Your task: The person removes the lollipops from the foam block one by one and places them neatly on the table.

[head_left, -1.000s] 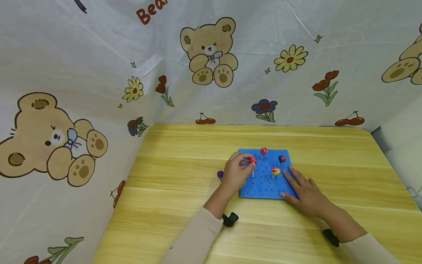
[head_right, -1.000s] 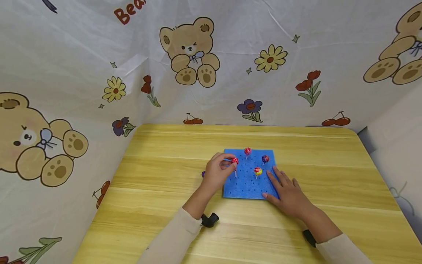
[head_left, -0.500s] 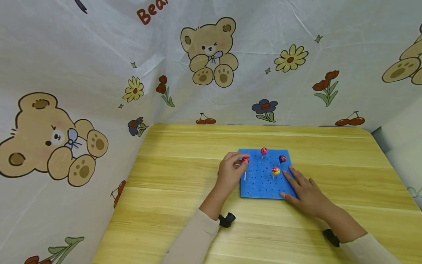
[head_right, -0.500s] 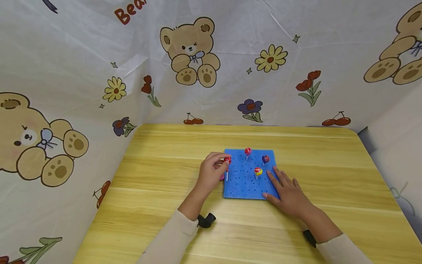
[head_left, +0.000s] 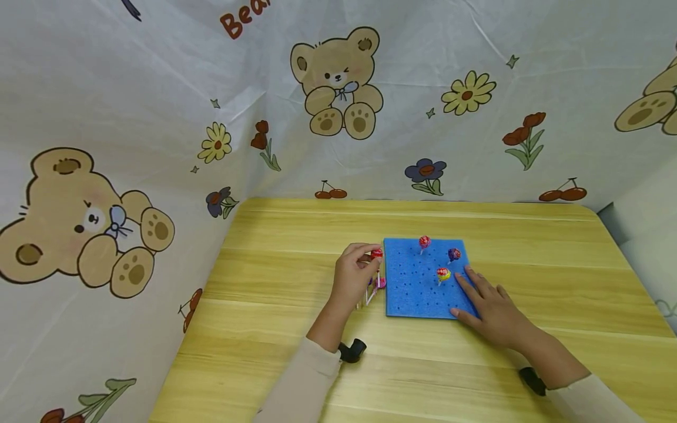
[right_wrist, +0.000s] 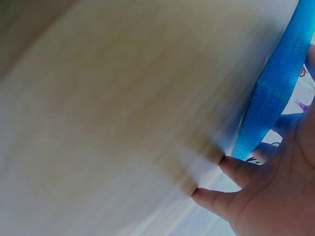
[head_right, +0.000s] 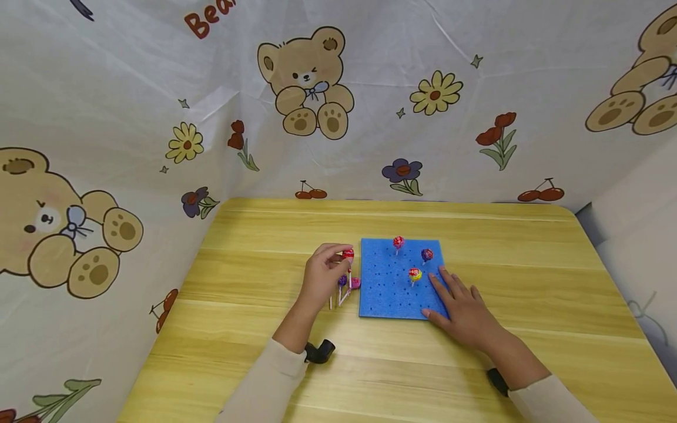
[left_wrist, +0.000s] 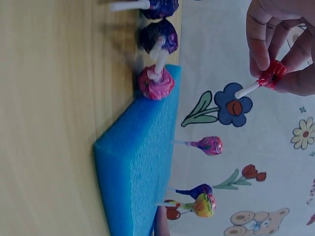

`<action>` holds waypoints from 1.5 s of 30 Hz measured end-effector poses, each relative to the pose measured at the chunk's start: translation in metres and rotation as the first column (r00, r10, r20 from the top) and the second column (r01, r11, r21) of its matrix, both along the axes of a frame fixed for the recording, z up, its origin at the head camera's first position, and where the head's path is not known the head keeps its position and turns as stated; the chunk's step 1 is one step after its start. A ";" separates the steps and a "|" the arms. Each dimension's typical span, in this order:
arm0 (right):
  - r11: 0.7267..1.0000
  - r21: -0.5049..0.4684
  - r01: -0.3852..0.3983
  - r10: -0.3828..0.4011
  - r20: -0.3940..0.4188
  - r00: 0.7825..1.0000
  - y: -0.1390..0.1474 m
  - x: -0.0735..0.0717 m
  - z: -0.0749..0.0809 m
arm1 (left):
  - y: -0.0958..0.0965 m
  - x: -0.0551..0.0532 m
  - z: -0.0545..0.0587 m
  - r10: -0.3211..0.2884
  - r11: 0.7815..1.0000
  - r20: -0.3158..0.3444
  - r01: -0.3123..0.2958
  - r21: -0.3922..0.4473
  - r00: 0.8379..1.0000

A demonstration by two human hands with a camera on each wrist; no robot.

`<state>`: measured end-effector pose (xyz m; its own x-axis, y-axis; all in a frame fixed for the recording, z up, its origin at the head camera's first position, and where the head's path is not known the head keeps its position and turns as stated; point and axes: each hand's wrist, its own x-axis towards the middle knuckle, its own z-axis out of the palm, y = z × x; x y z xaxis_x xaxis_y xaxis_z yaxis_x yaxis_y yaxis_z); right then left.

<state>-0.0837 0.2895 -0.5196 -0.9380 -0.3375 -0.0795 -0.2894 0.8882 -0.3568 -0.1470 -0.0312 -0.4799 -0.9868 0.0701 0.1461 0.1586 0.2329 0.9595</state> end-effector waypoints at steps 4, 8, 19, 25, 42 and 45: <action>1.000 -0.002 0.001 -0.001 0.003 1.000 0.000 0.000 0.001 | -0.008 -0.001 -0.001 0.023 1.000 0.023 -0.023 -0.012 0.999; 1.000 -0.003 0.002 -0.002 0.004 1.000 -0.001 0.000 0.002 | -0.017 -0.002 -0.004 0.042 0.999 0.035 -0.041 -0.029 0.999; 1.000 0.004 0.002 -0.002 -0.006 1.000 -0.001 0.001 0.004 | -0.039 0.003 -0.015 0.081 0.995 0.094 -0.076 -0.063 0.992; 1.000 -0.001 0.001 -0.001 -0.007 1.000 -0.001 0.001 0.003 | -0.049 0.004 -0.025 0.096 0.994 0.111 -0.089 -0.068 0.989; 1.000 -0.002 0.002 -0.002 -0.013 1.000 -0.001 0.000 0.003 | -0.064 0.006 -0.035 0.114 0.986 0.226 -0.083 -0.142 0.967; 1.000 -0.001 0.003 -0.003 -0.013 1.000 -0.001 0.000 0.002 | -0.066 0.005 -0.037 0.113 0.986 0.251 -0.079 -0.144 0.961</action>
